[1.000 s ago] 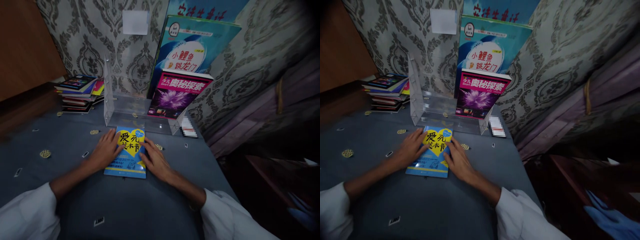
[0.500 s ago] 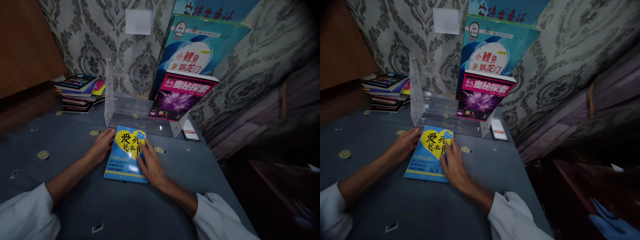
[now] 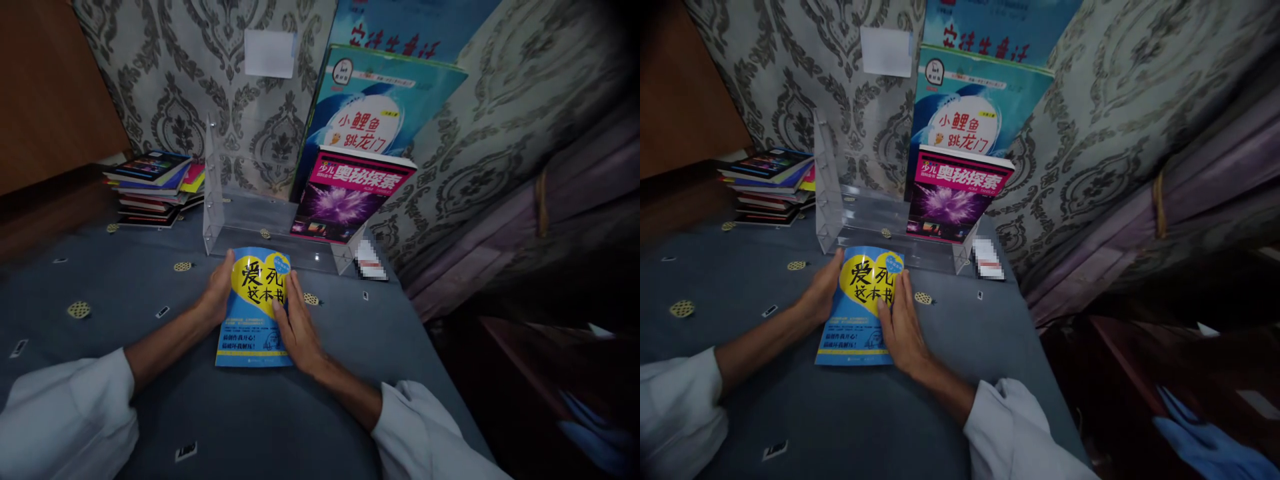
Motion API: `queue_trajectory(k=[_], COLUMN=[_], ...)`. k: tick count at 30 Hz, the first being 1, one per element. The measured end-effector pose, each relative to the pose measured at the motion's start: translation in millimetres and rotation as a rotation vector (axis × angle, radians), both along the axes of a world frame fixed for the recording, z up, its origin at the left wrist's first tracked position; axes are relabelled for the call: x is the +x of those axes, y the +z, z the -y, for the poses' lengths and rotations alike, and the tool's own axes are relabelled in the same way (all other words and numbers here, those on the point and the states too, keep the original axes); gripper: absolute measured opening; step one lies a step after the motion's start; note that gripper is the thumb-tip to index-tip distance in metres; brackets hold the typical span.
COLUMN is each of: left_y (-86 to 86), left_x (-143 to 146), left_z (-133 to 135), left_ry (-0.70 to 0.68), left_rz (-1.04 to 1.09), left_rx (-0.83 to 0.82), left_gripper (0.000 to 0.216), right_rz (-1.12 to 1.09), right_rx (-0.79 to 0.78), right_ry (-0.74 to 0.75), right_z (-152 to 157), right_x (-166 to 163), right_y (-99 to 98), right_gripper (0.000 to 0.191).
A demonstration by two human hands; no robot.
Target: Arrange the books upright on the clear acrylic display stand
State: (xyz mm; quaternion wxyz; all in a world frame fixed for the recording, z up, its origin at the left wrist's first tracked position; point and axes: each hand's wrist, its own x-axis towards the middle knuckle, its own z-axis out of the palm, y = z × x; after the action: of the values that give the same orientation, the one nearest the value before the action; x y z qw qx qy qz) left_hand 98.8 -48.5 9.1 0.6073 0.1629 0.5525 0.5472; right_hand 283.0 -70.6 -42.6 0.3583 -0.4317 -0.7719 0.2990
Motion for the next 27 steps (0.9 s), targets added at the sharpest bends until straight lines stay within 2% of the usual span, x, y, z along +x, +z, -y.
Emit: queue_trajectory(k=[3, 6, 9, 11, 13, 15, 17, 19, 22, 24, 27], left_y=[-0.5, -0.7, 1.8, 6.6, 12.9, 18.1, 19.2, 14.8, 0.0, -11.2, -22.4], left_x=[1, 0, -11, -25, -40, -50, -53, -46, -30, -21, -17], left_z=[1, 4, 7, 8, 8, 7, 6, 6, 10, 13, 18], left_ry=[-0.034, -0.065, -0.229, -0.396, -0.521, -0.556, -0.561, -0.591, -0.632, -0.648, -0.681], left_rz=[0.023, -0.059, -0.212, -0.451, -0.84, -1.257, -1.518, -1.59, -1.569, -1.582, -1.604], left_rx=[0.004, 0.037, 0.132, 0.131, 0.136, 0.216, 0.349, 0.511, 0.714, 0.761, 0.761], left_gripper=[0.055, 0.049, 0.052, 0.06, 0.067, 0.065, 0.057, 0.052, 0.048, 0.047, 0.049], right_rz=[-0.046, -0.082, -0.097, -0.079, -0.034, 0.015, 0.05, 0.082, 0.146, 0.189, 0.216], right_rx=[0.033, 0.06, 0.062, 0.051, 0.055, 0.094, 0.148, 0.201, 0.24, 0.226, 0.165], right_ry=[-0.027, -0.048, -0.051, -0.035, -0.02, -0.013, 0.01, 0.081, 0.225, 0.248, 0.188], right_z=[0, 2, 2, 0, -4, -9, -17, -26, -43, -54, -64], right_x=[2, 8, 20, 30, 38, 43, 42, 36, 23, 18, 21], right_y=[-4.1, -3.4, 3.4, 9.2, 14.9, 20.4, 25.5, 29.3, 29.2, 24.5, 15.5], right_gripper=[0.071, 0.064, 0.054, 0.047, 0.039, 0.034, 0.034, 0.037, 0.043, 0.044, 0.042])
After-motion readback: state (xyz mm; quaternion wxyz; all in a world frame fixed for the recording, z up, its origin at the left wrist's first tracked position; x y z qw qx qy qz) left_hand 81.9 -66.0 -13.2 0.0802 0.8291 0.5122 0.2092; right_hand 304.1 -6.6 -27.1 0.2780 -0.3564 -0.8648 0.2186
